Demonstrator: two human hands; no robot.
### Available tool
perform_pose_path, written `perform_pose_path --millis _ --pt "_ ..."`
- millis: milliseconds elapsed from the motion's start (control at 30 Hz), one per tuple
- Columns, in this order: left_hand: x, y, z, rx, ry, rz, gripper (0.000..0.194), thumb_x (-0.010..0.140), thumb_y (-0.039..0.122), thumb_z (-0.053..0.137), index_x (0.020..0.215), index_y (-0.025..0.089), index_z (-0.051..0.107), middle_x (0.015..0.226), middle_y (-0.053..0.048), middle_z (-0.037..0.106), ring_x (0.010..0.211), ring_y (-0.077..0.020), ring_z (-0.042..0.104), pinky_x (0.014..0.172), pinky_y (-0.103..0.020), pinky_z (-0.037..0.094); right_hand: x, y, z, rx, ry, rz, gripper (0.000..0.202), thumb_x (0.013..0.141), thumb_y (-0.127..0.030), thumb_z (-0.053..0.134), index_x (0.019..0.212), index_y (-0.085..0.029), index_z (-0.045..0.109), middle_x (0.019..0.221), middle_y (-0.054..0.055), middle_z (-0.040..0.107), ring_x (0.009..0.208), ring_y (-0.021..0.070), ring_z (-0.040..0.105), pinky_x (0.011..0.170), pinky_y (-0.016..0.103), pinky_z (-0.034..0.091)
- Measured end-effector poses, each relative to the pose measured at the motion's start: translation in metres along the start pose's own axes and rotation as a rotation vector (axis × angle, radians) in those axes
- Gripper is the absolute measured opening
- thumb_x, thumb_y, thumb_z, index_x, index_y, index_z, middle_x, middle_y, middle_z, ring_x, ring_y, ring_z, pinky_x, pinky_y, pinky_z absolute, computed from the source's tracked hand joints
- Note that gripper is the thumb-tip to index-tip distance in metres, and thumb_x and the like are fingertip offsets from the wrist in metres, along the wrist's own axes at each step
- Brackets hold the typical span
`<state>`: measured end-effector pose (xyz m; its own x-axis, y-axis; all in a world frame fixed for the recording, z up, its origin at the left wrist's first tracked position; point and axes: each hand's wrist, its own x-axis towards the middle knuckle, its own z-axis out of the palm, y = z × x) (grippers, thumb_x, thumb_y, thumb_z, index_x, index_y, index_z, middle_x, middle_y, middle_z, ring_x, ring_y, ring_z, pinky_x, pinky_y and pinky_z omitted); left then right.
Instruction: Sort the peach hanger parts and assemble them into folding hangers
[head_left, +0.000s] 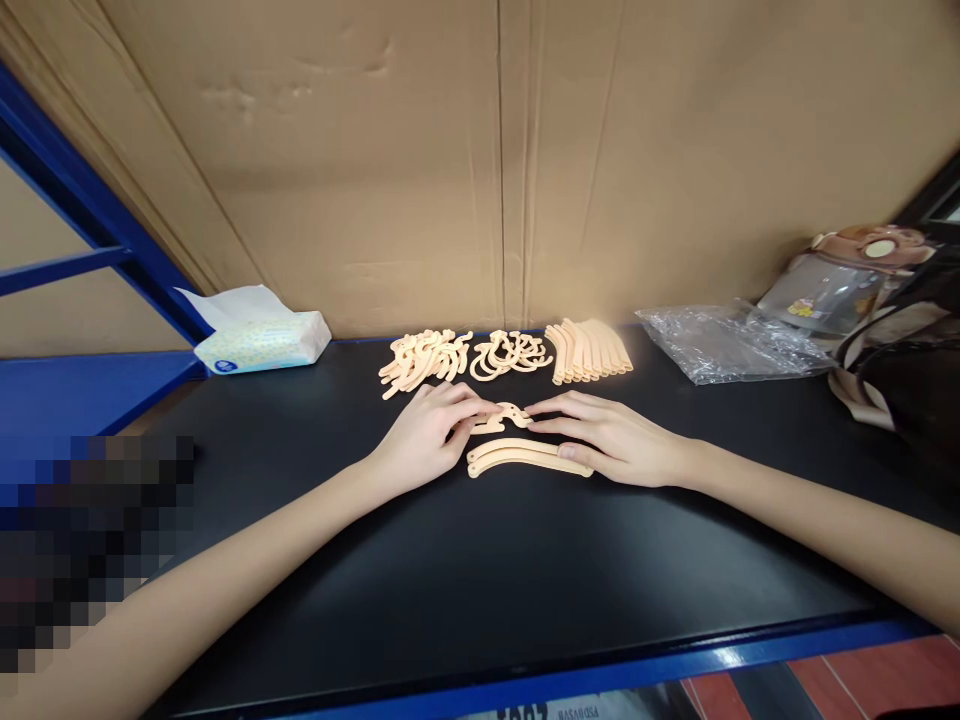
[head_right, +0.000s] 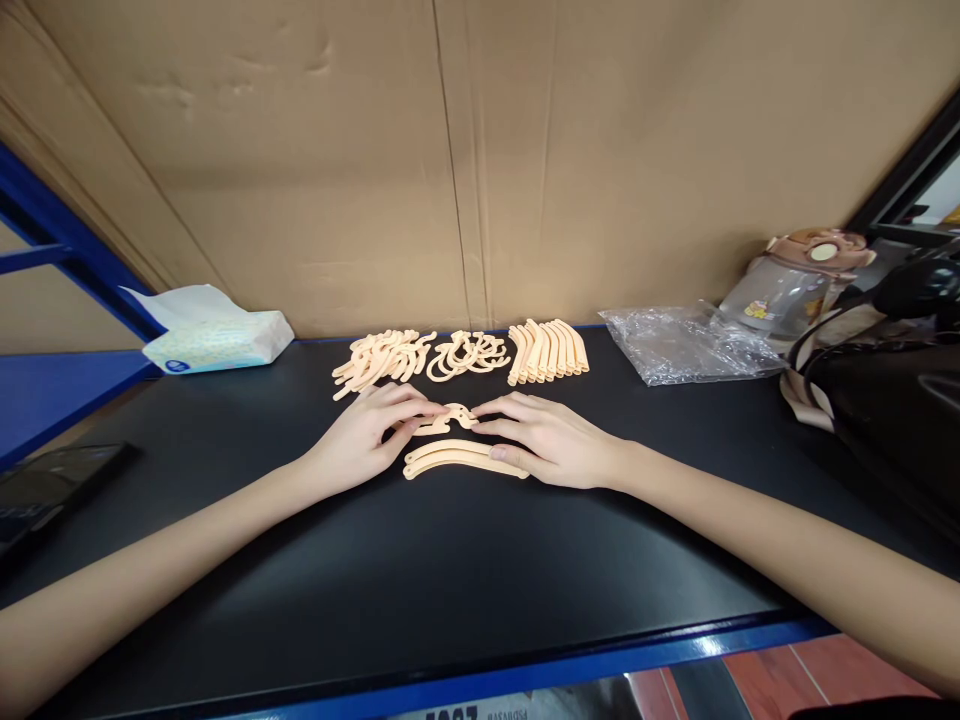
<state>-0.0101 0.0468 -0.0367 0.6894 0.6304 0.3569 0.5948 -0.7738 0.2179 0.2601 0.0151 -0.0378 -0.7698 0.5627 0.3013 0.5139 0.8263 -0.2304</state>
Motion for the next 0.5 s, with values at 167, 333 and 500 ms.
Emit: perform_pose_path --millis 167,333,500 --pt "0.0001 -0.0015 0.0006 -0.012 0.002 0.001 0.034 0.090 0.010 0.038 0.111 0.024 0.062 0.098 -0.003 0.063 0.091 -0.0181 0.057 0.080 -0.034 0.039 0.0002 -0.0002 0.0002 -0.021 -0.017 0.003 0.040 0.098 -0.033 0.038 0.133 -0.019 0.052 0.137 0.010 0.050 0.123 0.0214 0.048 0.105 0.042 0.040" --pt "0.0012 0.0009 -0.0008 -0.032 -0.003 -0.012 0.036 0.089 0.009 0.038 0.113 0.024 0.060 0.097 -0.003 0.063 0.091 -0.0183 0.057 0.081 -0.034 0.040 0.0002 -0.0001 0.0005 -0.016 -0.016 0.006 0.040 0.098 -0.033 0.038 0.133 -0.020 0.052 0.137 0.010 0.050 0.124 0.0219 0.048 0.104 0.042 0.040" --pt "0.0009 0.0016 -0.0016 -0.104 0.021 -0.068 0.033 0.091 0.012 0.036 0.115 0.022 0.057 0.094 -0.003 0.065 0.090 -0.0181 0.058 0.083 -0.036 0.043 -0.0004 0.0012 0.0009 0.007 0.005 0.008 0.039 0.097 -0.033 0.039 0.133 -0.024 0.051 0.137 0.009 0.050 0.124 0.0217 0.048 0.103 0.043 0.042"
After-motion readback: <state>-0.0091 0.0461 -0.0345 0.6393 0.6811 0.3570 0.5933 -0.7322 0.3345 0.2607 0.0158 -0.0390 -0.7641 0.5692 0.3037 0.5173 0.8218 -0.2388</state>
